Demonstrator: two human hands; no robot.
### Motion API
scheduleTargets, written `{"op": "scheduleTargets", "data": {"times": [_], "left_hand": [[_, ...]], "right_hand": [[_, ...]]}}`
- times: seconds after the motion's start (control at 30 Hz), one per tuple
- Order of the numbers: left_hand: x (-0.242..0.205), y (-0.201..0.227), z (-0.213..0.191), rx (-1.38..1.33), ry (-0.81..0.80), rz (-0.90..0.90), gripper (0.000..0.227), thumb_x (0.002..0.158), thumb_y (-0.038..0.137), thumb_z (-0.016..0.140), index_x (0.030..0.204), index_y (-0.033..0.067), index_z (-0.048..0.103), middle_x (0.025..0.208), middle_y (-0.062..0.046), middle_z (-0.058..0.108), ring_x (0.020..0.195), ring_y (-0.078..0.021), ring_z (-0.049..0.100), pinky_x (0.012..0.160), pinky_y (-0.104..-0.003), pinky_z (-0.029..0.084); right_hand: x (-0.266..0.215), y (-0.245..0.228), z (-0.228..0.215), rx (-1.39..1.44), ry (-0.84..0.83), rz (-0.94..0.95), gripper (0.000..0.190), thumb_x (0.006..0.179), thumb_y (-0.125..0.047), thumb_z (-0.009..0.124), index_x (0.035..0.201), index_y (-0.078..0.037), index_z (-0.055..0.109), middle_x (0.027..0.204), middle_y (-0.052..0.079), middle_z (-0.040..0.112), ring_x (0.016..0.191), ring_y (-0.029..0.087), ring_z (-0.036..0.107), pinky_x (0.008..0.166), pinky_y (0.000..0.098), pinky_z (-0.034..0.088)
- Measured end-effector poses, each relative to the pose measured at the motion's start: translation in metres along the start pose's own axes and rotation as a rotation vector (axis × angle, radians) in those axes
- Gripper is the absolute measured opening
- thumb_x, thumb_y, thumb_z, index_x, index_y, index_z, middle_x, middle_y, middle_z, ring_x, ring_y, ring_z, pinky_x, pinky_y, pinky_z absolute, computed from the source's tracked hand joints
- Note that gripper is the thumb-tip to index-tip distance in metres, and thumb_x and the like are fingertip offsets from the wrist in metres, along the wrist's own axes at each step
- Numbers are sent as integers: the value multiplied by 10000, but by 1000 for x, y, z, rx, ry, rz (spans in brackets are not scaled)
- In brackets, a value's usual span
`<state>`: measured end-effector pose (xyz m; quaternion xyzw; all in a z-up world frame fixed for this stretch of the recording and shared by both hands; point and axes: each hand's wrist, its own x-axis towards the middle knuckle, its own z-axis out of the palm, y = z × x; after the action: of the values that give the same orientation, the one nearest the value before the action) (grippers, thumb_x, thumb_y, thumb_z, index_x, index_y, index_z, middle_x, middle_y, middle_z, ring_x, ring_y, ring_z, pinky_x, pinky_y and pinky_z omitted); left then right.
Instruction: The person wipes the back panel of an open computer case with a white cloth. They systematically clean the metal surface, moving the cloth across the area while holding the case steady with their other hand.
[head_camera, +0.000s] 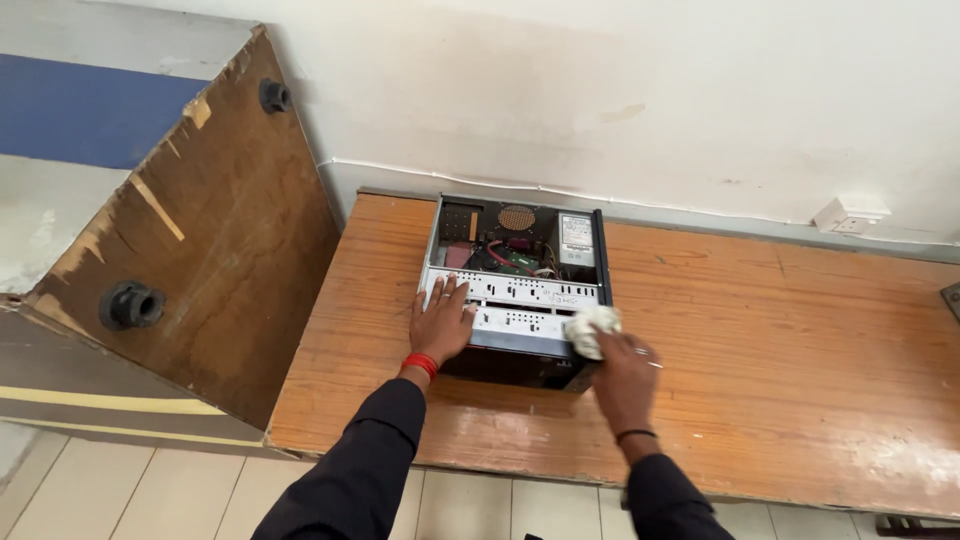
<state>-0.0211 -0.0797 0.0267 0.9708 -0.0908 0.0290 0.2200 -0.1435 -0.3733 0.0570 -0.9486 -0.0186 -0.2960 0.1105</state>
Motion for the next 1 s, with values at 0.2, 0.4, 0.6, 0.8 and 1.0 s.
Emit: {"op": "scheduleTargets", "data": {"times": [0.2,0.4,0.6,0.8,1.0], "left_hand": [[28,-34,12,-514,-184,-44,680,1015,538,402,1614,234,294,1729,-31,186,1609,-192,73,1255,-448,-33],[26,-37,-2,-509,-358,-7,745,1001,598,379,1639,274,171,1744,-10,26,1605,-190,-78,1240,-449,-104],[22,-30,3,-17,-462,94,943,890,759,484,1661,331,150,1749,2,-11,1611,-219,-94,1270,-508,-85],[15,-14,-18,113,-521,128,1005,853,764,526,1656,361,75,1744,1,-81,1600,-252,-145,1229,-573,-106],[12,-6,-22,155,-536,103,941,893,750,476,1656,378,72,1746,11,-87,1604,-259,-146,1235,-591,-94]], "right_hand": [[-3,-38,-12,80,57,126,551,747,25,639,1258,-160,724,1175,134,704,1082,371,628,953,487,475],[-25,-156,35,371,-114,45,503,766,3,669,1254,-113,637,1170,160,633,1050,396,640,877,488,539],[-32,-150,16,436,-198,223,486,774,42,665,1230,-122,640,1157,131,650,1005,360,677,813,470,569],[-42,-61,8,326,118,348,497,779,-36,763,1254,-45,619,1164,176,673,1055,364,662,866,451,540],[-56,-79,49,496,152,726,495,767,-53,776,1179,-6,507,1063,217,663,993,366,656,854,483,512]]}}
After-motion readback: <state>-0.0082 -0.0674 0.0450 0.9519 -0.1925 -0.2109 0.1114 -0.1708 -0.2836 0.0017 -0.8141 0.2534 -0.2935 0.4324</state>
